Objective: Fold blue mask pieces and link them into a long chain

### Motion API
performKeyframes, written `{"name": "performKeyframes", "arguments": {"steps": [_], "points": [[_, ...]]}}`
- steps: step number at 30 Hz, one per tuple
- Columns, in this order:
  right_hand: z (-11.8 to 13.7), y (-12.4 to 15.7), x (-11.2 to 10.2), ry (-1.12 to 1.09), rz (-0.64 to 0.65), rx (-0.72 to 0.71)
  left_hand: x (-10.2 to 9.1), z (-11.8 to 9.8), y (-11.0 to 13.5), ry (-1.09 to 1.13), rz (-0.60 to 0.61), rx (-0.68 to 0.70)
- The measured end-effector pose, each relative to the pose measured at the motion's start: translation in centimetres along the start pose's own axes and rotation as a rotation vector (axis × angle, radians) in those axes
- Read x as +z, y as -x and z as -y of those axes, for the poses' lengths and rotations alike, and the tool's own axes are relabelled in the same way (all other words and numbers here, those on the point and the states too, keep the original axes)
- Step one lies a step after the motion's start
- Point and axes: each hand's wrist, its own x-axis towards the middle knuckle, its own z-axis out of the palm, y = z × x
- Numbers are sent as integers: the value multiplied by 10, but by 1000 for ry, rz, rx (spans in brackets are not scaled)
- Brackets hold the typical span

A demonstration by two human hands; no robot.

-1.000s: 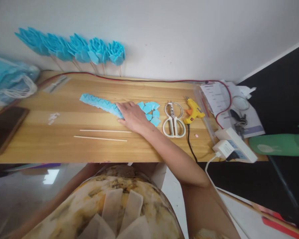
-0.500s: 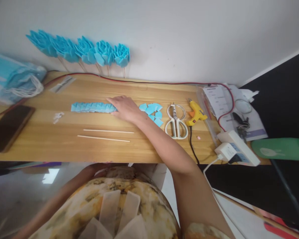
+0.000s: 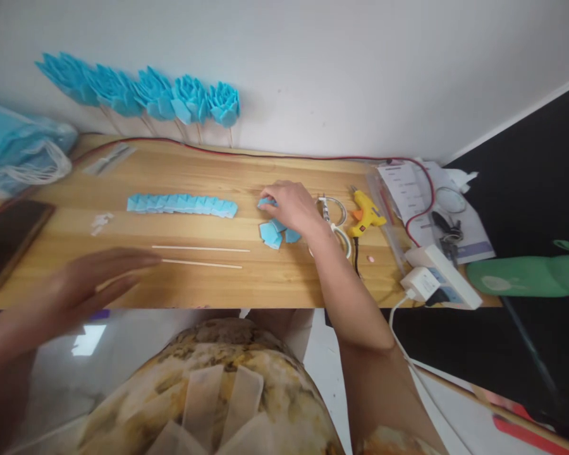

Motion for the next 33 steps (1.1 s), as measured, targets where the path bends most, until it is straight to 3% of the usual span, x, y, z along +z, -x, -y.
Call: {"name": "performKeyframes", "arguments": {"steps": [3,6,10,13,16,19,22,25,28,33], "points": [[8,-1,3,151,59,-43,-4,3,-45,-198,-5,9],[13,0,9,194,65,-56,2,19,-71,-296,8,30],[11,3,21,153,-33,-42,8,41,-89,-342,26,47],[4,4,26,5,-184,-20,4,45,-99,-311,-9,52],[-2,4,26,-294,-404,34,-1,31,-109,-203,-136,24],[-4,3,25,-689,-535,157,2,1,-123,87,-255,-34],[-1,3,24,-1039,-539,275,15,-31,-145,398,-231,-27],[5,3,22,-1228,-509,313,28,-51,-167,548,-186,-10],[11,5,20,-1310,-481,316,38,-59,-178,585,-191,-1],[15,6,20,-1398,-447,286,52,-61,-175,657,-263,1]]}}
